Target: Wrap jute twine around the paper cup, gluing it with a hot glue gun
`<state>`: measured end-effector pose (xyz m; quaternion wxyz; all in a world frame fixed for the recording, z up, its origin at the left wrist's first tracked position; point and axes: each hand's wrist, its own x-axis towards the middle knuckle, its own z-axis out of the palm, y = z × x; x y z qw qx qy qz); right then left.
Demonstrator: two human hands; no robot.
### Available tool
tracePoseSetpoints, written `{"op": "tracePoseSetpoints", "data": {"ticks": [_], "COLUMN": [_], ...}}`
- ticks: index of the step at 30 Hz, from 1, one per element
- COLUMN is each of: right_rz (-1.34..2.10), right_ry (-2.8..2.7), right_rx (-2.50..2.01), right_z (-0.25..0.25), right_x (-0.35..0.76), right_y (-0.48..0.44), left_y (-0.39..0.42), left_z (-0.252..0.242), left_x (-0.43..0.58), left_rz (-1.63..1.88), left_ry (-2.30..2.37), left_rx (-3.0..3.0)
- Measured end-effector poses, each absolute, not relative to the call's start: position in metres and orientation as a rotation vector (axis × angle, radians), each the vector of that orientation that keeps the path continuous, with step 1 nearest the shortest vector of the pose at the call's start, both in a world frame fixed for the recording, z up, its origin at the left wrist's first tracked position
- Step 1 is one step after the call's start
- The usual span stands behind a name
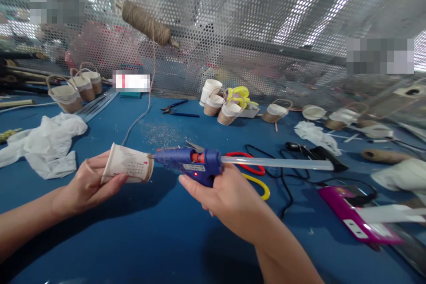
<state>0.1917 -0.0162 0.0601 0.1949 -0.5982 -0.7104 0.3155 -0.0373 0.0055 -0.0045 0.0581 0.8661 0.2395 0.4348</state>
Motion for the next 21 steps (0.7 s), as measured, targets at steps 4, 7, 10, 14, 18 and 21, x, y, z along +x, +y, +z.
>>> {"op": "tracePoseSetpoints", "data": {"ticks": [4, 7, 10, 14, 18, 21], "right_rz": [0.917, 0.991, 1.038, 1.144, 1.154, 0.878], "right_ry": [-2.031, -2.044, -2.033, -1.943, -1.687, -1.525], "right_rx": [-1.71, -1.73, -1.722, -1.585, -1.48, -1.623], "right_z": [0.061, 0.06, 0.059, 0.053, 0.04, 0.029], "right_x": [0.193, 0.196, 0.198, 0.199, 0.206, 0.218], "right_y": [-0.014, -0.01, -0.007, 0.0, 0.024, 0.053], "left_y": [0.004, 0.003, 0.003, 0.003, 0.003, 0.002], "left_z": [-0.003, -0.002, -0.002, -0.005, -0.008, -0.011], "left_x": [-0.037, -0.036, -0.036, -0.037, -0.037, -0.035], "left_rz": [1.31, 1.319, 1.33, 1.32, 1.328, 1.28], "left_ry": [0.698, 0.655, 0.634, 0.668, 0.714, 0.848], "left_rx": [2.675, 2.697, 2.696, 2.616, 2.496, 2.308]}}
